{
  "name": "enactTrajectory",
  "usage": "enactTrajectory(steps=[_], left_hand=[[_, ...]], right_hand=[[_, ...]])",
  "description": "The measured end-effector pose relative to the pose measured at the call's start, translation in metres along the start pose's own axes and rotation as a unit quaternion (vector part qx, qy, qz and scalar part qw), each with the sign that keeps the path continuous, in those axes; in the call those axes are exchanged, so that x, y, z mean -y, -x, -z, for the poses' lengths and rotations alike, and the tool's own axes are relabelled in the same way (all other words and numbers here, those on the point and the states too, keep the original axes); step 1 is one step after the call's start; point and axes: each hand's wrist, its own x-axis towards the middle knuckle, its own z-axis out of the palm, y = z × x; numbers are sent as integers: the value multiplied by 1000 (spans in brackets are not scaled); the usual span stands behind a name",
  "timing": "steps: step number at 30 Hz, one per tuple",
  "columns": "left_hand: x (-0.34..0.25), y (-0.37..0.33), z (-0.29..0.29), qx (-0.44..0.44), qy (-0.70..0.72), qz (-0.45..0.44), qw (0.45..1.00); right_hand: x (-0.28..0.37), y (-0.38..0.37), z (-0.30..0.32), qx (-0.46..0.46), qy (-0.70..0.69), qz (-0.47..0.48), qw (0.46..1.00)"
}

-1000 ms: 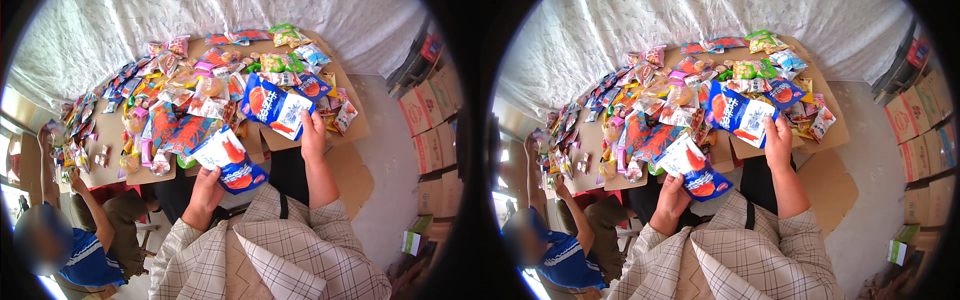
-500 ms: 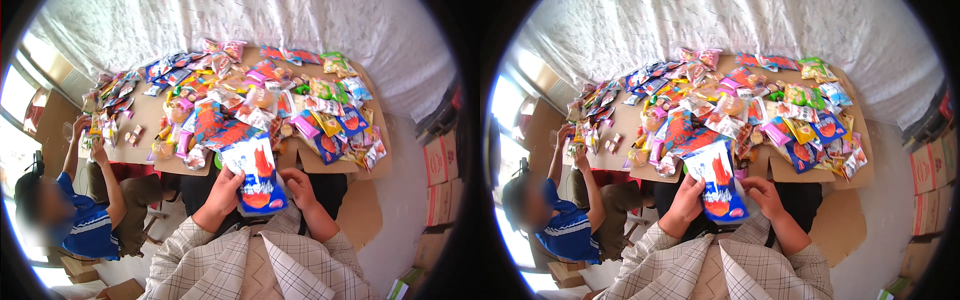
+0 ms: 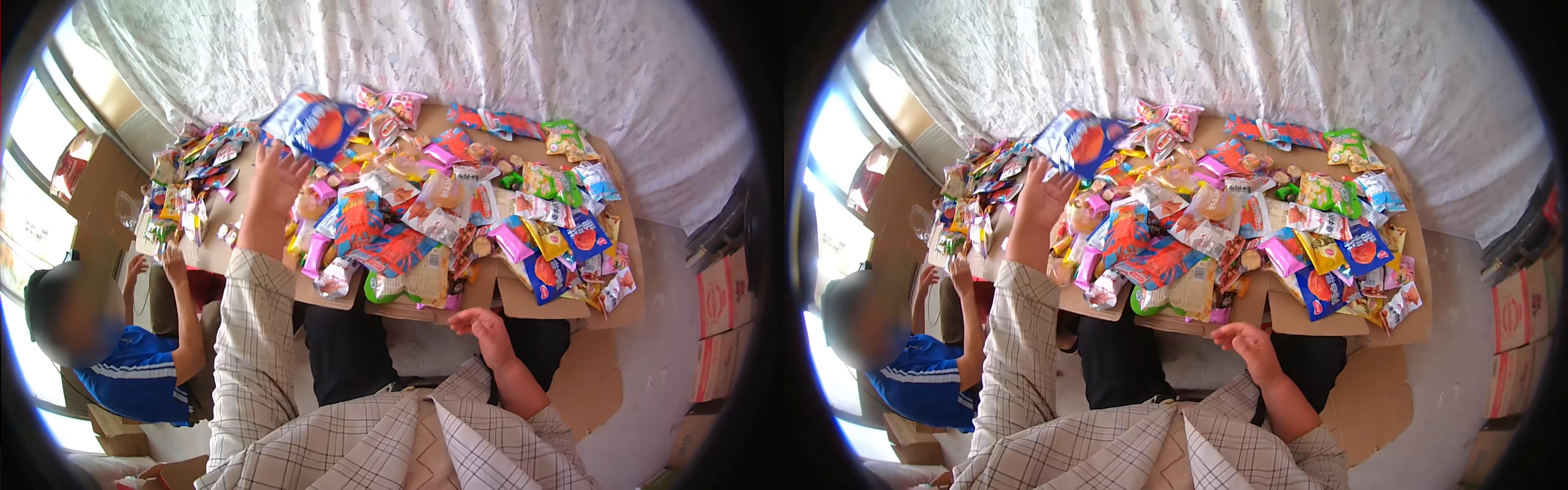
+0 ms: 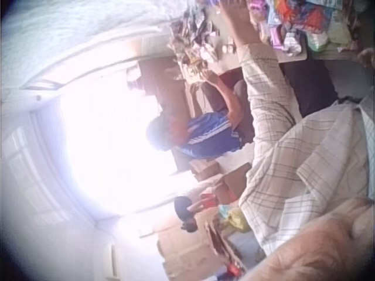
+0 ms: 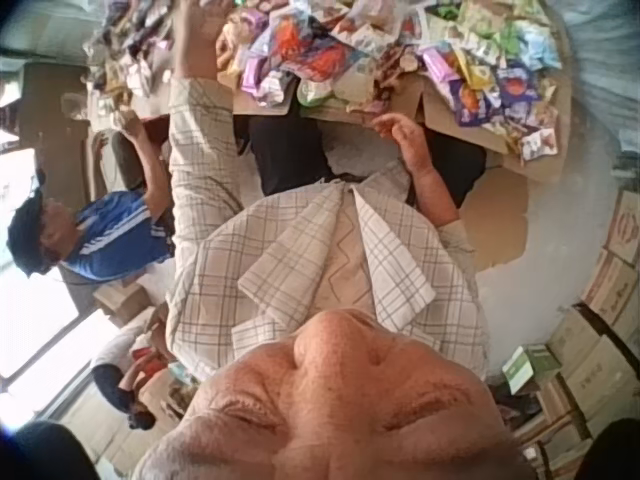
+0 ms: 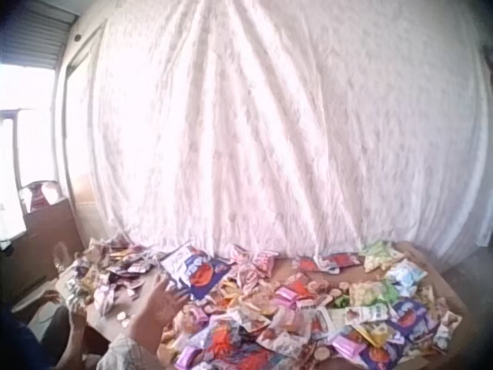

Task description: Sorting through a pile of packaged snack products on a table.

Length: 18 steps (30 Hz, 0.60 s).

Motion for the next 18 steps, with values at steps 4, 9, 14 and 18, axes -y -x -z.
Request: enactTrajectory(steps=[4, 9, 14, 18], left_hand=[[41, 7, 11, 0, -45, 49, 998], [78, 94, 13, 145, -419, -85, 892], [69, 144, 6, 353, -704, -264, 557], [71, 148, 5, 371, -694, -253, 562]], right_hand=[[1, 2, 2, 6, -11, 2, 1000], [0, -4, 3, 23, -18, -20, 999], [1, -5, -4, 45, -5, -22, 999], [0, -2, -6, 39, 15, -32, 999]])
